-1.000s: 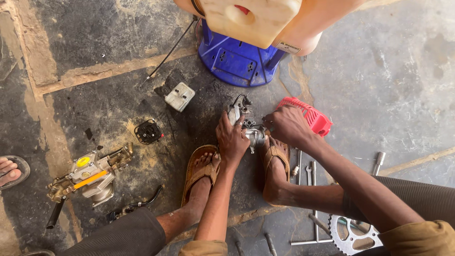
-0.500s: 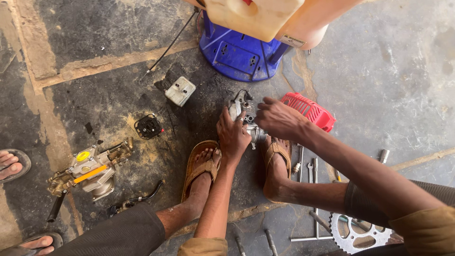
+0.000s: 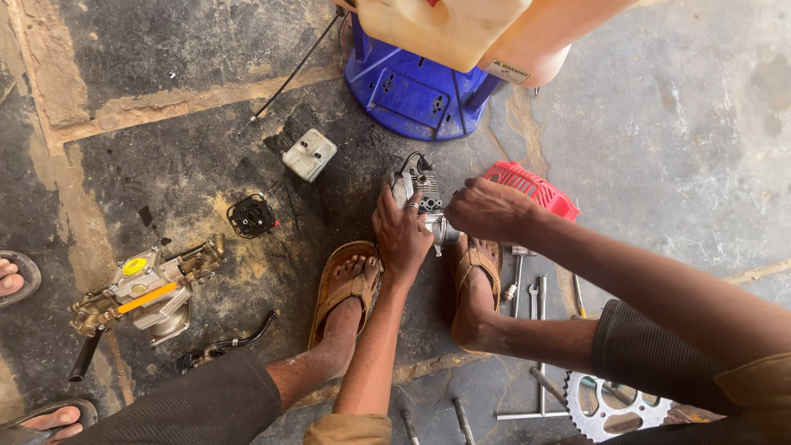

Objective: The person sits on the floor and uses a screwdriver to remove screws from a small engine block. They detach a black plastic cover and set it aside, then continue to unscrew and remove additional components from the engine assembly.

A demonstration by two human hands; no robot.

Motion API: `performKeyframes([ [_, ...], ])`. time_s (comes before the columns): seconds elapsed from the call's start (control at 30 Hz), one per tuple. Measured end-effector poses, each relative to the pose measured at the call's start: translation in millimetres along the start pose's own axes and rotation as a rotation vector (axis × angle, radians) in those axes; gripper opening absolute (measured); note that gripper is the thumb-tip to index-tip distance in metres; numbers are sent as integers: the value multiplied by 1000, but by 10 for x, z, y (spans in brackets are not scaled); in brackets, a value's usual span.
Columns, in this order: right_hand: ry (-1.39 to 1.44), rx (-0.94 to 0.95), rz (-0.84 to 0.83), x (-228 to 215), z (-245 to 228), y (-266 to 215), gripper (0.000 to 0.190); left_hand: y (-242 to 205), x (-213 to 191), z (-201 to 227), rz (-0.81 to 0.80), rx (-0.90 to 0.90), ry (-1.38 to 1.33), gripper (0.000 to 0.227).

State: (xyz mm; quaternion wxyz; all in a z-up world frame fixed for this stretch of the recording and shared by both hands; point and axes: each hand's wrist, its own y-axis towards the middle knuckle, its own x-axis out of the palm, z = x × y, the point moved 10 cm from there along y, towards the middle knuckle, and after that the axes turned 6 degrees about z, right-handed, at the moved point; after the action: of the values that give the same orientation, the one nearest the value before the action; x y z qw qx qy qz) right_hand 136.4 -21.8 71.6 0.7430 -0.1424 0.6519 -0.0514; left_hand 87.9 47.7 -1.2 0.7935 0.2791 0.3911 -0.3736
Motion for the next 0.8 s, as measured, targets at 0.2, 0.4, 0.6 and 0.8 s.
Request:
performKeyframes([
  [0.2,631,814,-71,419,450,-140,19,-42,80,-77,37,-43,-23,49],
  [0.4,1061,994,266,507,567,-115,34,-75,-127,-7,172,-9,-96,54],
  [0.6,2245,1043,777,704,458,-228,18,-49,-58,-8,38,-73,-3,48],
  [0.8,1949,1583,1575,783,330,-412,16,-43,-96,5,64,-64,-10,45],
])
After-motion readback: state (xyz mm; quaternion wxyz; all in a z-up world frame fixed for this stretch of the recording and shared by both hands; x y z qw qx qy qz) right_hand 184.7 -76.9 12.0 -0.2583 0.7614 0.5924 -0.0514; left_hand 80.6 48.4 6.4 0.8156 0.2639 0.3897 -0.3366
